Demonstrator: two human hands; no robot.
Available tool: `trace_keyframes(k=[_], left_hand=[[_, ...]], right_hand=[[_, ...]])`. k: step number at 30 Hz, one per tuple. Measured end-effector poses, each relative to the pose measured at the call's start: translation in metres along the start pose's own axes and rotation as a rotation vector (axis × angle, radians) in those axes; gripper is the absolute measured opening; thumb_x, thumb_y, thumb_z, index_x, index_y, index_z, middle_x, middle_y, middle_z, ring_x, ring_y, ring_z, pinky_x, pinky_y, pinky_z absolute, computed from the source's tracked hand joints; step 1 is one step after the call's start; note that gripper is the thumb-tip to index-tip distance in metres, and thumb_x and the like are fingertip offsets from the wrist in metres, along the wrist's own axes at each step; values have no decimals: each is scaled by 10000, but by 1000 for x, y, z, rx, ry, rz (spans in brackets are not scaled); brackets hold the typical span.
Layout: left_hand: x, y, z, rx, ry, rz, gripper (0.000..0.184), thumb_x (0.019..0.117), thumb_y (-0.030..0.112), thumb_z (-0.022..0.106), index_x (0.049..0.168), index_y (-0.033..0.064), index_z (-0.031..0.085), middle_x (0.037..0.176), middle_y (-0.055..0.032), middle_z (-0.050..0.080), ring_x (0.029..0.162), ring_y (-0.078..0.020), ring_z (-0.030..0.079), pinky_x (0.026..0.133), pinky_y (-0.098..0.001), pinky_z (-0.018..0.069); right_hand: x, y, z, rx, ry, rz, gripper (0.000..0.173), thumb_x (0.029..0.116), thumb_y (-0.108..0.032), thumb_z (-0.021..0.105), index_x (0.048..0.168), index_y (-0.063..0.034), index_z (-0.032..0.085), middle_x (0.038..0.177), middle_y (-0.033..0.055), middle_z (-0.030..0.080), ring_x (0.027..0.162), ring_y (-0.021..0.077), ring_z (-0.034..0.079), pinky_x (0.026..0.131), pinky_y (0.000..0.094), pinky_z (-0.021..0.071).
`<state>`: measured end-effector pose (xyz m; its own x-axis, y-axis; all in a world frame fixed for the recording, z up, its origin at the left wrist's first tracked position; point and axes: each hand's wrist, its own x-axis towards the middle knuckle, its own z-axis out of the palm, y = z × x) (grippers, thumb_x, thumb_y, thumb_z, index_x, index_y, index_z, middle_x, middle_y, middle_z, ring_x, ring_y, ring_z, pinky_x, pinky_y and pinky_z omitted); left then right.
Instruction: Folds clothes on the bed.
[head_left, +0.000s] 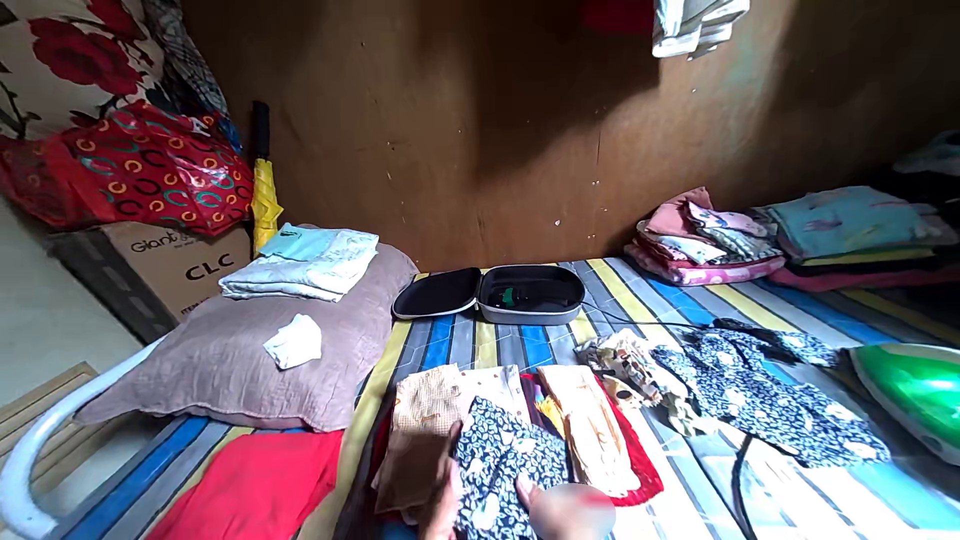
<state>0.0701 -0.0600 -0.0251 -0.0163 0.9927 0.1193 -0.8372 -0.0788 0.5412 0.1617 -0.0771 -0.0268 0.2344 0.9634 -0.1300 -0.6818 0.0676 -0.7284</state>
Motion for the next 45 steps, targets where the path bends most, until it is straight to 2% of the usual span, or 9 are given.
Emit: trace_keyframes(k=[3,7,11,17,22,27,31,39,45], left_hand=[[2,19,-7,420,-42,-37,528,1030,113,342,1515,-76,252,1390,-52,552,1198,-41,593,1011,-262,508],[0,32,2,639,1,30,608,893,-190,449,1477,-136,286,1291,-62,630,1043,-20,673,933,-228,555],[3,32,-3,534,-38,114,618,846,-248,419,1407,-7,324,1075,56,755,912,-65,747,851,-272,616],[9,7,-28,523,268,-36,602,903,-235,424,1466,-49,323,1206,-108,617,914,-86,692,815,-269,585],[25,19,-18,632,136,253,259,892,-137,485,994,13,670,876,56,726,821,-42,703,780,-275,606],[77,43,0,630,160,51,303,959,-137,474,1227,-84,607,1088,-109,686,880,-125,679,768,-292,578],[76,16,-53,711,190,-227,622,868,-210,541,1461,-40,459,1398,-225,533,997,-240,644,765,-394,565],[71,16,-66,594,166,-245,677,838,-237,502,1476,-20,435,1430,-173,524,979,-193,665,728,-348,581],[72,18,-64,596,163,-267,685,828,-253,474,1470,-17,443,1430,-157,533,949,-182,678,707,-336,584]], right_hand=[[4,-12,-5,-168,-69,-50,252,971,128,445,958,-57,615,762,-39,748,695,42,727,713,243,627],[10,-21,-11,-246,-247,-60,289,907,165,508,934,-77,663,788,-30,766,705,47,732,709,244,625],[17,-26,-11,-164,-219,-68,328,870,211,503,920,-66,673,789,-12,770,683,44,728,663,220,618],[36,5,-26,-266,-61,60,493,901,183,549,1343,14,414,924,77,683,713,126,703,646,290,609],[62,-15,-8,-448,-279,-233,344,860,97,590,1199,37,585,930,17,690,770,63,679,700,253,590],[101,-35,21,-611,-356,-238,176,930,86,588,1079,24,659,863,44,682,721,75,652,670,243,562],[115,-4,-25,-1057,-396,-162,248,933,-14,651,1173,31,694,1111,161,707,1008,209,679,930,394,537],[105,0,-38,-1103,-480,-374,364,773,-7,751,1137,-4,751,1304,251,605,1188,303,609,988,400,517],[102,7,-39,-1190,-411,-707,86,830,34,700,857,29,781,1060,244,706,946,311,706,859,373,578]])
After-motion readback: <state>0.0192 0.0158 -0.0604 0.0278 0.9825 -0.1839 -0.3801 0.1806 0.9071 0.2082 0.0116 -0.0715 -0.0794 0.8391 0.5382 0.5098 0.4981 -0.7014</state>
